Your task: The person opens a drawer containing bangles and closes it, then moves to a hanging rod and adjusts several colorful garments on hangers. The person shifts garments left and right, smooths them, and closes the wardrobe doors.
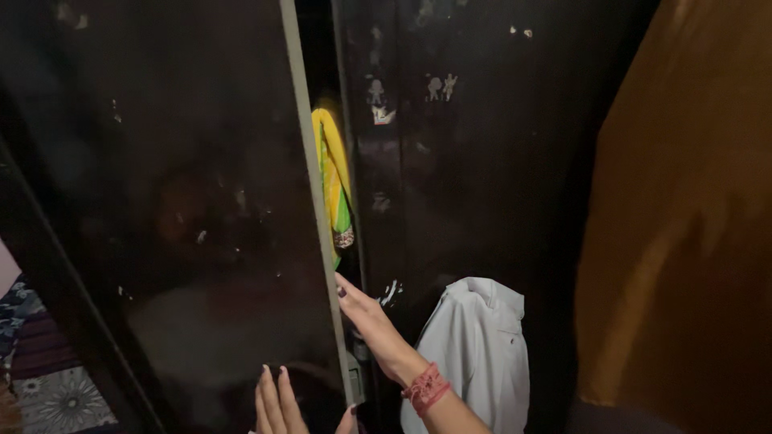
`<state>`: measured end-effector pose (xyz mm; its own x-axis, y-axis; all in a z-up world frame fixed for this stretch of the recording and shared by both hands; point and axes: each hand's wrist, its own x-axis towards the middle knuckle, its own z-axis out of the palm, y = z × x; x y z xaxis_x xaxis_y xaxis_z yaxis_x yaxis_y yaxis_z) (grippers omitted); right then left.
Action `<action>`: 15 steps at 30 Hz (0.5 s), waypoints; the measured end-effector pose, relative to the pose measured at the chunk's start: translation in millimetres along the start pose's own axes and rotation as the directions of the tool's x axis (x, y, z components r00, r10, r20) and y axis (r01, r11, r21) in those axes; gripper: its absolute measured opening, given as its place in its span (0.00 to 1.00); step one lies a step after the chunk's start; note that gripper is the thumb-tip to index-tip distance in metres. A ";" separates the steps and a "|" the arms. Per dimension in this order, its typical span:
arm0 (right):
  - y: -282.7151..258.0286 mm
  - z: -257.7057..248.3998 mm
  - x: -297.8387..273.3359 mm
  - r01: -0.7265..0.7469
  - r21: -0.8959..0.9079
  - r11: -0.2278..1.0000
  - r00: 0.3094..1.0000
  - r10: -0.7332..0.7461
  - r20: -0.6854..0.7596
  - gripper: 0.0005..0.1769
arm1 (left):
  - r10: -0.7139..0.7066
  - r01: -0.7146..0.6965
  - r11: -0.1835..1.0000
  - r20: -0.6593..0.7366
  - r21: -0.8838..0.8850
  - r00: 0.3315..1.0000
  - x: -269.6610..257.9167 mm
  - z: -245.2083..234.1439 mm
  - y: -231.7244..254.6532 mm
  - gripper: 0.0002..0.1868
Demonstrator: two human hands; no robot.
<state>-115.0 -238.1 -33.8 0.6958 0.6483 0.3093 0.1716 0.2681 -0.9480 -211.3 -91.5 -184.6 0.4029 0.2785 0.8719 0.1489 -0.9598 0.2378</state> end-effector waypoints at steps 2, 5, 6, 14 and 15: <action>0.5 -2.4 -0.9 0.123 0.102 0.987 0.990 -0.130 0.063 0.41 | 0.024 -0.026 0.999 -0.064 -0.034 0.998 -0.4 5.2 6.0 0.65; 4.0 -5.9 5.3 0.116 0.097 0.989 0.993 -0.117 0.011 0.42 | -0.022 0.017 0.998 0.071 0.061 0.997 4.4 11.1 9.6 0.70; 5.9 -7.1 6.8 0.106 0.112 0.988 0.994 -0.107 -0.001 0.42 | -0.003 -0.002 0.998 0.086 0.058 0.996 5.2 13.1 8.8 0.71; 19.9 -8.6 15.6 0.336 0.191 0.922 0.936 -0.349 0.036 0.51 | 0.244 -0.241 0.970 0.093 -0.041 0.965 -18.7 76.2 -85.2 0.70; 21.3 -6.8 17.7 0.343 0.151 0.927 0.936 -0.350 0.023 0.52 | 0.268 -0.265 0.961 0.030 -0.074 0.963 -26.2 93.9 -104.3 0.68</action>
